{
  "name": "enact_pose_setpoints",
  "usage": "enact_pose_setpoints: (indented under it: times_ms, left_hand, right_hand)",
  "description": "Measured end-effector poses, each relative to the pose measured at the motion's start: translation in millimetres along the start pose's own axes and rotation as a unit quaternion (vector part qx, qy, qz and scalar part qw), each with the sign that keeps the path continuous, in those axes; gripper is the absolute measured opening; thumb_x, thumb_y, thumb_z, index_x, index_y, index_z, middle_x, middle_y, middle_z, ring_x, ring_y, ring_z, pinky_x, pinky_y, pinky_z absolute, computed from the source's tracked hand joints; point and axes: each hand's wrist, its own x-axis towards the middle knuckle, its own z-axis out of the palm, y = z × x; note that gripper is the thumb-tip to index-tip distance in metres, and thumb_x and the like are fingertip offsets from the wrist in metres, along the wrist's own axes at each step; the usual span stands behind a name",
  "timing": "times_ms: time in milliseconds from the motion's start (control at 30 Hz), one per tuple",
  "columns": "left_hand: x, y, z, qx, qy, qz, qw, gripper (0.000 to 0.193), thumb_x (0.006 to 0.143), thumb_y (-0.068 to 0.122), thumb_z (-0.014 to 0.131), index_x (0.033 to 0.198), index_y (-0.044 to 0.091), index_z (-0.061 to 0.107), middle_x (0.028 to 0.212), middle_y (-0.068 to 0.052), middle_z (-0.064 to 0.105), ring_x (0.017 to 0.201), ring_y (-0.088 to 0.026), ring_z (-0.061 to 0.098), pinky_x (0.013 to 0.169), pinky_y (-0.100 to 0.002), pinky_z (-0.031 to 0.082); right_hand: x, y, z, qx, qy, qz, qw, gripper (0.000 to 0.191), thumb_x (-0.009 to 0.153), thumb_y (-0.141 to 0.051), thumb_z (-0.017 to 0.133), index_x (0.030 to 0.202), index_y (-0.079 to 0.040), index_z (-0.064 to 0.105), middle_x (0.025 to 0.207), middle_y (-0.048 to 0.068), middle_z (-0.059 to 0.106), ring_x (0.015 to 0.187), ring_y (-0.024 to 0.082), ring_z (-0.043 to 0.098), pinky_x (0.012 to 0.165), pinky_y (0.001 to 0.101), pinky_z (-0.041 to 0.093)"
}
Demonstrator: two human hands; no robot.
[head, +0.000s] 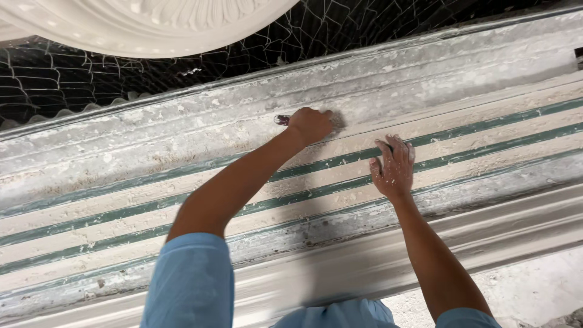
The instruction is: The person sands a long white decorative molding with a sanding block, moving along its length and covering multiple sections. The person uses both hands to hold the molding steady while sanding with the left hand.
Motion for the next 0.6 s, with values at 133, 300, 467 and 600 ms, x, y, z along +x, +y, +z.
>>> enact_pose_setpoints:
  times_ms: [133,300,467,600]
  left_hand:
    - [-61,-15,14,-0.158,-0.015,-0.063,0.985,0.058,0.092,0.01,0.056,0.146,0.03,0.046,0.152,-0.013,0.037,0.101,-0.034,0.068,0.079,-0.044,0.062]
    - [-114,-17,45,-0.149,0.022,-0.053,0.987,0.072,0.093,0.003,0.053,0.15,0.046,0.043,0.167,0.001,0.028,0.107,-0.028,0.07,0.088,-0.045,0.061]
    - [-134,-10,49,-0.085,-0.048,-0.079,0.992,0.068,0.099,0.006,0.051,0.153,0.044,0.036,0.169,-0.002,0.022,0.084,-0.031,0.076,0.073,-0.042,0.065]
    - [-124,3,36,0.002,0.013,-0.031,0.999,0.064,0.099,0.008,0.055,0.151,0.042,0.042,0.165,-0.006,0.027,0.079,-0.028,0.076,0.06,-0.04,0.065]
  right_hand:
    - [0,0,2,0.009,0.001,0.005,1.0,0.042,0.101,-0.027,0.057,0.139,-0.01,0.06,0.148,0.016,0.051,0.145,0.038,0.043,0.123,0.0636,0.025]
    - [-1,-1,1,0.007,0.01,0.008,1.0,0.043,0.099,-0.028,0.059,0.138,-0.01,0.06,0.147,0.017,0.051,0.144,0.039,0.044,0.122,0.0622,0.025]
    - [2,-4,-2,0.011,0.025,0.003,1.0,0.042,0.098,-0.027,0.059,0.137,-0.01,0.061,0.146,0.016,0.052,0.143,0.038,0.045,0.122,0.061,0.026]
    - [4,-3,-1,0.008,0.028,0.008,1.0,0.042,0.097,-0.026,0.06,0.135,-0.009,0.061,0.145,0.017,0.053,0.142,0.038,0.045,0.12,0.0622,0.026]
